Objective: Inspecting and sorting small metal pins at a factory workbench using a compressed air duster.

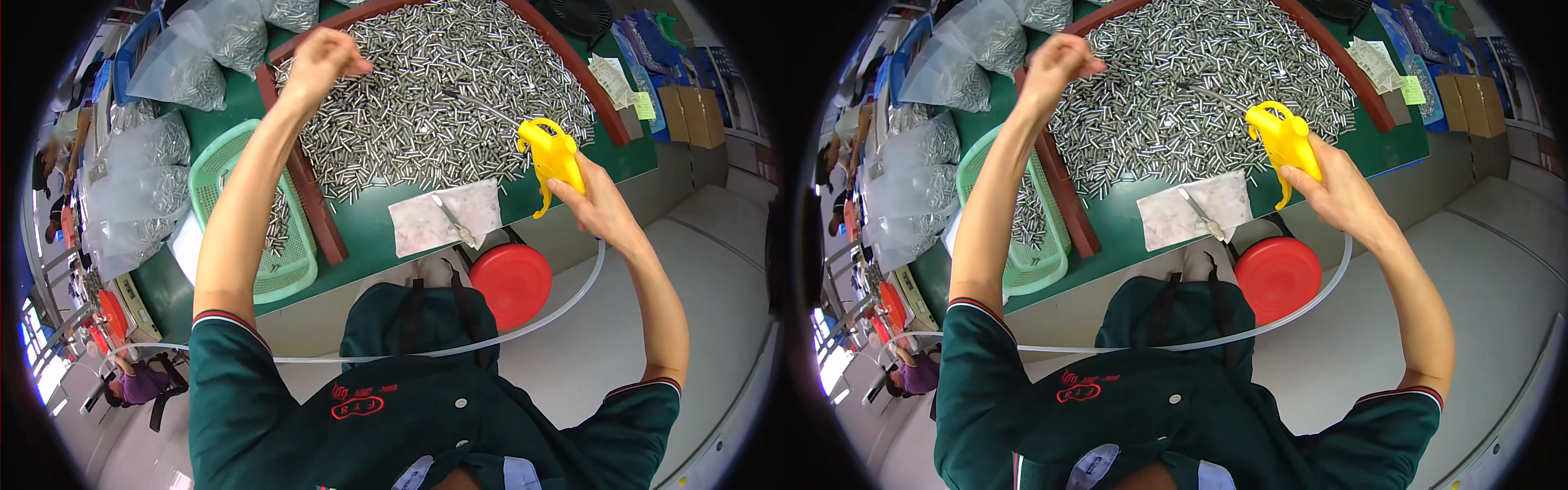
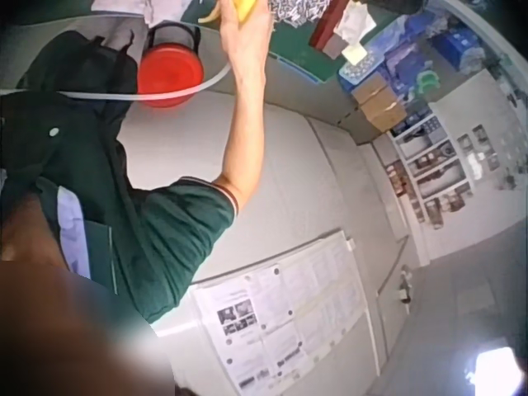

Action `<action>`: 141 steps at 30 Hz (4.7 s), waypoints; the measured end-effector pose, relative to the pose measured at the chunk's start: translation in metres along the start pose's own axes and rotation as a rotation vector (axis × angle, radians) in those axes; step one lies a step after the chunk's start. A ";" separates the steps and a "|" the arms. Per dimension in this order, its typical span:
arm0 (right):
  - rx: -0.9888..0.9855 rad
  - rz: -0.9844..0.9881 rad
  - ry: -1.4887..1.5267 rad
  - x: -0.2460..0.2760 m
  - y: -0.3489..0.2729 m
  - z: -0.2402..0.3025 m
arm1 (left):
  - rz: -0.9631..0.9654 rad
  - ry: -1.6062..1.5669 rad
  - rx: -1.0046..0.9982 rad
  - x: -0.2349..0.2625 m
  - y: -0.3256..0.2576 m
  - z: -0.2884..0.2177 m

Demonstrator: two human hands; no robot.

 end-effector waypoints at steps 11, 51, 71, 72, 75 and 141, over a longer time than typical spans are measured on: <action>-0.124 0.001 0.109 -0.008 -0.014 -0.011 | 0.204 1.176 -0.564 -0.050 -0.012 0.064; -0.084 -0.244 0.282 0.000 -0.046 -0.039 | -0.045 0.399 -0.351 -0.019 0.189 -0.160; -0.241 -0.276 0.624 0.000 -0.061 -0.030 | 0.003 0.877 -0.696 -0.061 0.130 -0.013; -0.262 -0.259 0.628 -0.001 -0.062 -0.034 | 0.100 0.917 -0.699 -0.066 0.108 -0.006; -0.253 -0.231 0.556 -0.001 -0.058 -0.033 | 0.319 0.994 -0.660 -0.072 0.049 0.015; -0.005 -0.145 0.078 -0.037 -0.049 -0.022 | 0.190 0.237 -0.114 -0.049 0.056 -0.004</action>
Point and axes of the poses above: each hand's wrist, its own y-axis towards the middle knuckle, its own x-axis out of the back of the hand, z = x × y, the point moved 2 cm from there along y, towards the middle knuckle, and after that the axes turned 11 degrees about x, right-handed, at the moved point
